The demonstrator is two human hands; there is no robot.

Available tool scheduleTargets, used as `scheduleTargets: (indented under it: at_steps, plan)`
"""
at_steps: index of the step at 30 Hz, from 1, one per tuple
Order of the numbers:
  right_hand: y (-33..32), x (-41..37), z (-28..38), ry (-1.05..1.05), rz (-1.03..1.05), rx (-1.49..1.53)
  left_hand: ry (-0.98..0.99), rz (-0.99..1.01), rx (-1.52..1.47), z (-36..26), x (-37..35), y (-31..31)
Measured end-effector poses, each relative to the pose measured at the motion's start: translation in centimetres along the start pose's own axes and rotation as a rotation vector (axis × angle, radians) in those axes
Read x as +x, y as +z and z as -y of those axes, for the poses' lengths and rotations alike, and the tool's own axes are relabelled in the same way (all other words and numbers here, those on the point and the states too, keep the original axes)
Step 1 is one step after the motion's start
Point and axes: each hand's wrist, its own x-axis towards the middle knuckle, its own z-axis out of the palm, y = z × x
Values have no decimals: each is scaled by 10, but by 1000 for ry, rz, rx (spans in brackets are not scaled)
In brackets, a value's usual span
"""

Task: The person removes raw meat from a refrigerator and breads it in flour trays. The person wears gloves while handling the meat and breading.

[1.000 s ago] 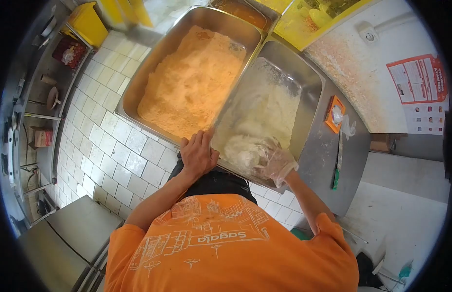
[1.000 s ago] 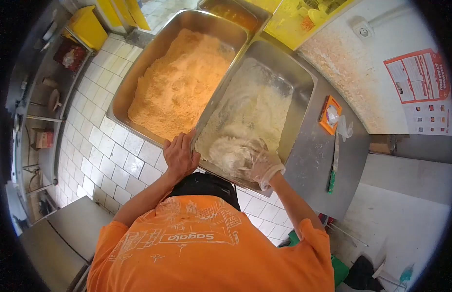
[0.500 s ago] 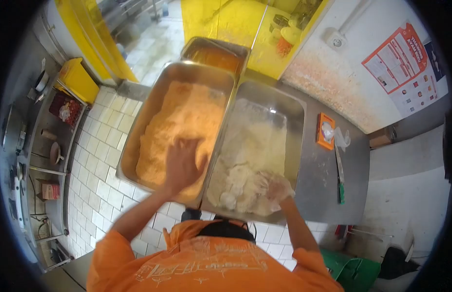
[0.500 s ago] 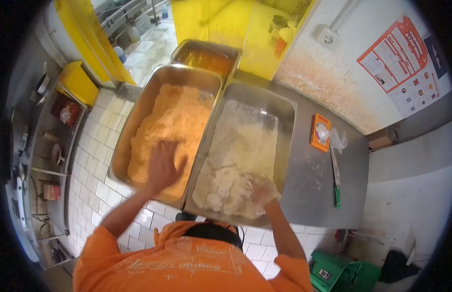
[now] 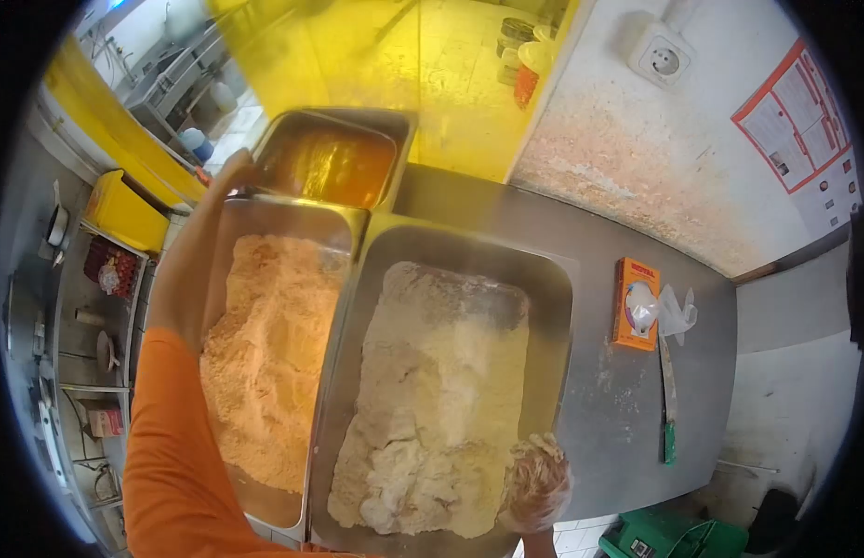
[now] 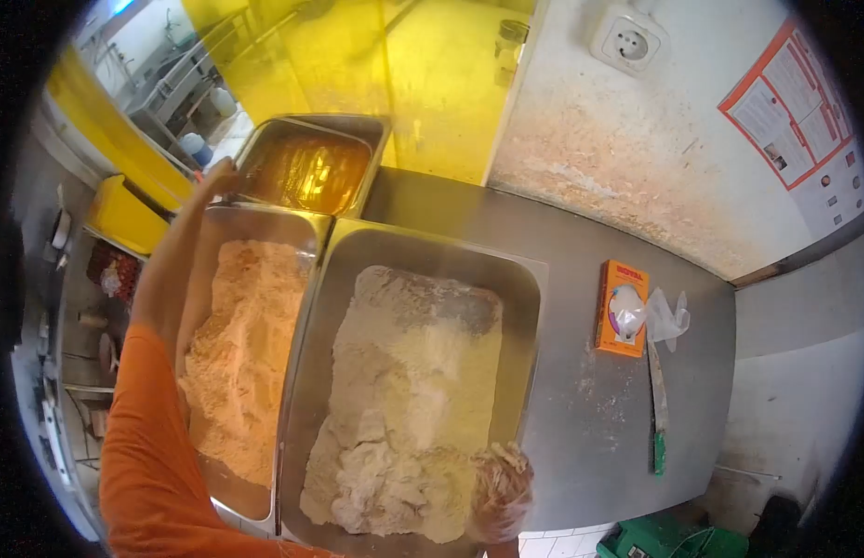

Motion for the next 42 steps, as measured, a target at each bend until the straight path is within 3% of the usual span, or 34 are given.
scheduleTargets:
  at_steps: [2, 4, 5, 6, 7, 8, 9, 10, 11, 13, 14, 16, 19, 21, 22, 24, 25, 26, 28, 29, 30, 32, 33, 34, 35, 36, 37, 40, 41, 42]
  plan:
    - [7, -10, -9, 91, -7, 84, 10, -255, 325, 2, 15, 3]
    - [15, -27, -24, 329, 116, 277, 394, -719, -28, -87, -39, -36]
    - [16, -25, -24, 337, 115, 282, 603, -513, -58, -123, -41, -46]
    - [14, -22, -23, 301, 95, 245, 979, -605, -13, -152, -23, -32]
    - [11, -20, -20, 265, 79, 208, 1165, -612, 22, -203, -53, -41]
    - [6, -13, -15, 272, 85, 210, 1159, -489, -66, -249, -67, -43]
    - [0, -3, -7, 136, 77, 109, 1149, -368, -155, -275, -71, -42]
    - [-3, 3, -6, -3, 66, 3, 1150, -366, -159, -284, -56, -35]
    - [-2, -1, -9, 1, 67, -4, 1097, -357, -58, -298, -32, -22]
    - [2, -14, -15, 79, 5, 235, 976, -361, 21, -318, -4, 1]
    - [4, -16, -15, 91, 2, 230, 905, -373, 2, -315, 6, 8]
    - [9, -14, -12, 308, -10, 281, 904, -339, 63, -316, 21, 15]
    - [10, -14, -11, 405, 11, 327, 825, -434, 61, -320, 18, 17]
    - [11, -20, -15, 444, 23, 350, 937, -348, 546, -314, 19, 16]
    - [14, -29, -20, 559, 30, 448, 942, -350, 548, -306, 28, 18]
    - [17, -33, -22, 677, 34, 549, 1083, -252, 210, -294, 49, 27]
    - [17, -32, -19, 744, -4, 660, 899, -40, -236, -287, 46, 33]
    - [17, -32, -18, 812, -45, 770, 905, -37, -236, -284, 50, 31]
    - [19, -42, -26, 757, 3, 725, 810, 302, -402, -275, 60, 25]
    - [20, -46, -30, 695, 61, 680, 686, 269, -337, -286, 34, 9]
    - [10, -32, -25, 698, 66, 681, 683, 273, -335, -287, 21, 7]
    - [-13, 9, -6, 297, 9, 576, 1507, -404, 243, -286, 11, 3]
    - [-9, 1, -8, 303, 10, 586, 1329, -228, 224, -287, 6, 7]
    - [-4, -14, -12, 569, 87, 648, 1329, -221, 232, -284, 4, 7]
    - [0, -22, -15, 832, 167, 704, 1521, -168, 441, -282, 3, 6]
    - [8, -23, -21, 831, 170, 711, 1702, -108, 658, -279, 0, 3]
    - [11, -24, -22, 812, 170, 708, 1759, -184, 611, -272, 1, 7]
    - [21, -22, -26, 742, 158, 705, 1563, -32, 812, -282, -29, -5]
    - [25, -22, -27, 725, 153, 701, 1710, -177, 820, -278, -23, 1]
    - [27, -23, -28, 711, 150, 696, 1708, -174, 829, -273, -17, 6]
